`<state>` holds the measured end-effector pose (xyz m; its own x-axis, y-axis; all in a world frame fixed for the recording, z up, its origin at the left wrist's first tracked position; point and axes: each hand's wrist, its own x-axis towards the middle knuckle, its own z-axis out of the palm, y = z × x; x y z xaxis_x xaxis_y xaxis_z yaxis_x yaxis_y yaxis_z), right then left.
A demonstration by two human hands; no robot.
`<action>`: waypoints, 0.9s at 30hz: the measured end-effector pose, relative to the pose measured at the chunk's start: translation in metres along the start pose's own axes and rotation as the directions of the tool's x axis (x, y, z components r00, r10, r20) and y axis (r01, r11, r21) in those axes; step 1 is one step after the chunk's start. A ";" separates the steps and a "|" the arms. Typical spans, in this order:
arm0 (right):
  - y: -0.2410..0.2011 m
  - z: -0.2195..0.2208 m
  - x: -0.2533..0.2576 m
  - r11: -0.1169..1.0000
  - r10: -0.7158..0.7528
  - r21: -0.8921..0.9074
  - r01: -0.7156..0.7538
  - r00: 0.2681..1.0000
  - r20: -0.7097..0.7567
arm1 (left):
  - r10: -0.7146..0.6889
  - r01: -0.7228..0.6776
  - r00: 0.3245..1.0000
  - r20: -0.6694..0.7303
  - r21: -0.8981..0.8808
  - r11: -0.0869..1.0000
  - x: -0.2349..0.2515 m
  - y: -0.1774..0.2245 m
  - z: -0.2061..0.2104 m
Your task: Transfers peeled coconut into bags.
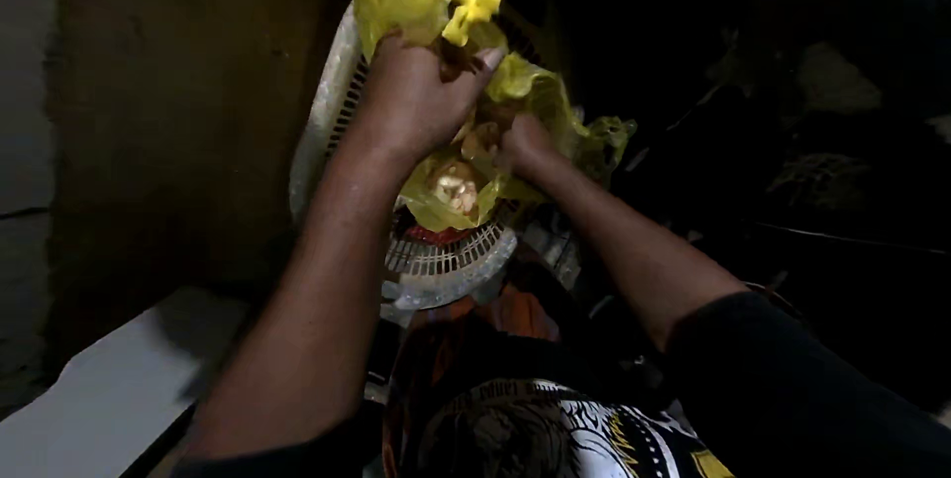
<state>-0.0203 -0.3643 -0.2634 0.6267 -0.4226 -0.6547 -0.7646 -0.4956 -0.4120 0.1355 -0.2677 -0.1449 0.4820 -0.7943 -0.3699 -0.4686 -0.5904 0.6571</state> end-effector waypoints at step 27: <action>0.014 -0.016 -0.012 0.965 0.254 0.088 -0.247 0.963 -0.087 | -0.072 -0.041 0.853 0.517 0.203 0.978 -0.037 -0.091 0.067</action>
<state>-0.0358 -0.3788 -0.2512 0.4225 -0.5991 -0.6802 -0.9057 -0.3076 -0.2917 0.1104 -0.1946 -0.2349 0.0621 -0.7092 -0.7022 -0.6281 -0.5745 0.5248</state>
